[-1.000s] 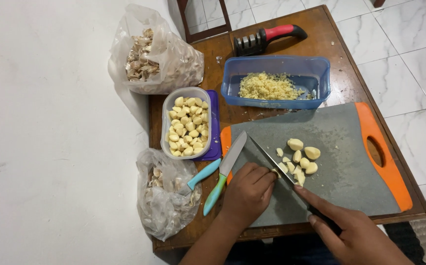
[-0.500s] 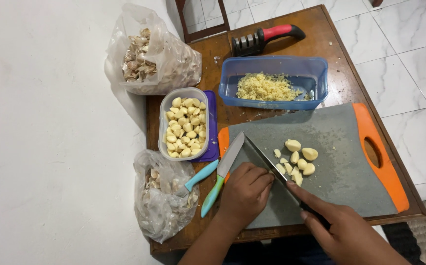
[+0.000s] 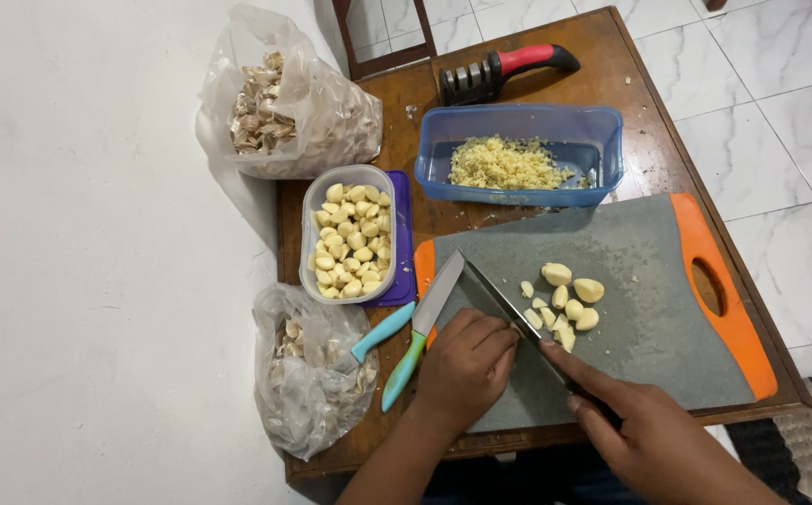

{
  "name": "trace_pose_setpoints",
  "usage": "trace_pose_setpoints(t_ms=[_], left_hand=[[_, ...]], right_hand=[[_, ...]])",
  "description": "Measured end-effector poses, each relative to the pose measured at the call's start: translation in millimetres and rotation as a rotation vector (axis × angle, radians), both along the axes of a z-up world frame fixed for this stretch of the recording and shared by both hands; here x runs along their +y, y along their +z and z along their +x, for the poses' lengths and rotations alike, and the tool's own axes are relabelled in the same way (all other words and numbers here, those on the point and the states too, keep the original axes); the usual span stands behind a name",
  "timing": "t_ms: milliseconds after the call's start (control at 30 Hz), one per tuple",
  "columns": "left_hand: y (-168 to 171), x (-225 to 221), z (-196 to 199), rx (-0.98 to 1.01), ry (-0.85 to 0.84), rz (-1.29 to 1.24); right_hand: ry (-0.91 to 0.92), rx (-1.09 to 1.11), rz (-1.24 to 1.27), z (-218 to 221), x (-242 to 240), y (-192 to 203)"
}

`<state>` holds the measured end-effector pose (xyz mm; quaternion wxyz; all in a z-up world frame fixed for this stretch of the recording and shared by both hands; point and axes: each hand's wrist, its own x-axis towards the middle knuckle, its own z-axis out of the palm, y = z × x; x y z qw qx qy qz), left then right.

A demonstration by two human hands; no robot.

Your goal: Slicing peeled garlic cloves into thin pieces on a cutting board using a chef's knife.

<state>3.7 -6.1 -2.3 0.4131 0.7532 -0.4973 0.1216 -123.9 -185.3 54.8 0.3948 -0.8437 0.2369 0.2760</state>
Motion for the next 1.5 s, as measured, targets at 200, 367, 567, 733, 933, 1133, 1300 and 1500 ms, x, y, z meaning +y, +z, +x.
trace_pose_setpoints(t_ms=[200, 367, 567, 733, 933, 1133, 1300, 1500], left_hand=[[-4, 2, 0, 0.013, -0.014, 0.05], [-5, 2, 0, 0.014, -0.009, 0.037], [-3, 2, 1, 0.052, -0.031, -0.024], [0, 3, 1, 0.054, -0.014, -0.015], [-4, 1, 2, 0.041, -0.026, -0.01], [-3, 0, 3, 0.051, -0.038, 0.012], [-2, 0, -1, 0.014, -0.015, 0.072], [-11, -16, -2, -0.172, 0.215, 0.196]], right_hand=[[0.051, 0.354, -0.053, 1, -6, 26], [0.057, 0.167, -0.093, -5, -1, -7], [0.022, 0.016, 0.001, 13, -2, 13], [-0.095, 0.118, 0.059, 11, -7, 20], [-0.029, 0.247, -0.002, 2, -5, 9], [-0.017, 0.015, 0.039, -2, -1, -8], [0.035, -0.008, -0.074, 10, 5, 5], [-0.054, 0.126, 0.0, 15, -10, 38]])
